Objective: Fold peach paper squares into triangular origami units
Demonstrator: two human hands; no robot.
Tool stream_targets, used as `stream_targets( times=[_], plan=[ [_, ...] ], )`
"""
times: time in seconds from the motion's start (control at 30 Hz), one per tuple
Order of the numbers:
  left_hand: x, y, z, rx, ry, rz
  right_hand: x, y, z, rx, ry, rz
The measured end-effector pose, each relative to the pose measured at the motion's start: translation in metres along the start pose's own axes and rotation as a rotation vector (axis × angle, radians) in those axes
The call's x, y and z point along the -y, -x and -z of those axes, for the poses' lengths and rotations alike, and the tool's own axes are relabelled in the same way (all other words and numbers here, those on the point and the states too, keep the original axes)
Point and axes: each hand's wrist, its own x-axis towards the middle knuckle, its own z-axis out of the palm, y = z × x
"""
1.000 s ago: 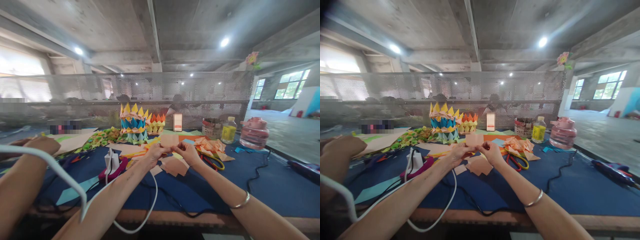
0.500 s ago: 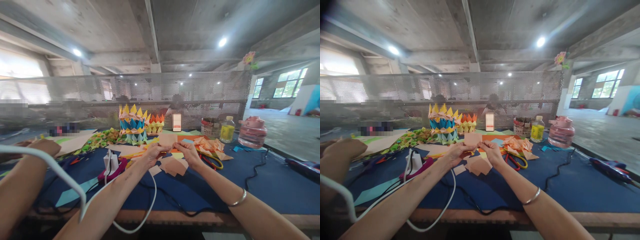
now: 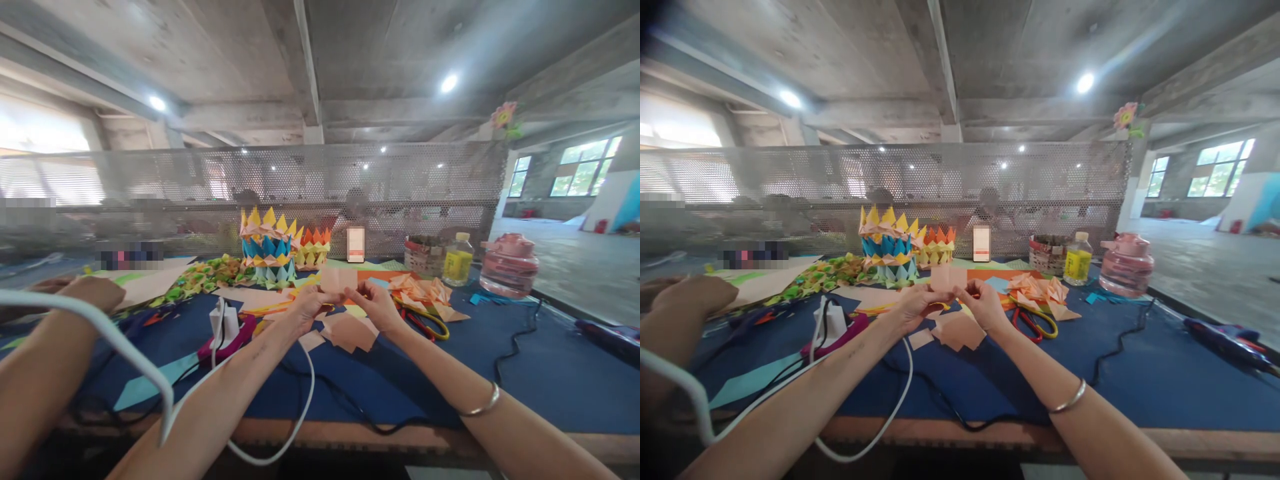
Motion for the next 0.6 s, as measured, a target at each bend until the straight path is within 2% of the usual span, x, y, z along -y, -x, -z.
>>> stream_targets(
  times=[0.2, 0.43, 0.5, 0.6],
  plan=[
    [0.003, -0.003, 0.002, -0.011, 0.051, 0.015, -0.005, -0.004, 0.002, -0.002, -0.031, 0.050],
    [-0.003, -0.003, 0.002, -0.089, 0.219, 0.012, 0.003, 0.001, 0.000, 0.107, 0.047, -0.043],
    [-0.004, -0.003, 0.002, -0.107, 0.228, 0.010, 0.006, 0.002, 0.000, 0.083, 0.008, -0.024],
    [-0.003, -0.003, 0.003, -0.063, 0.187, 0.038, 0.008, 0.001, 0.002, -0.008, -0.103, -0.018]
  ],
)
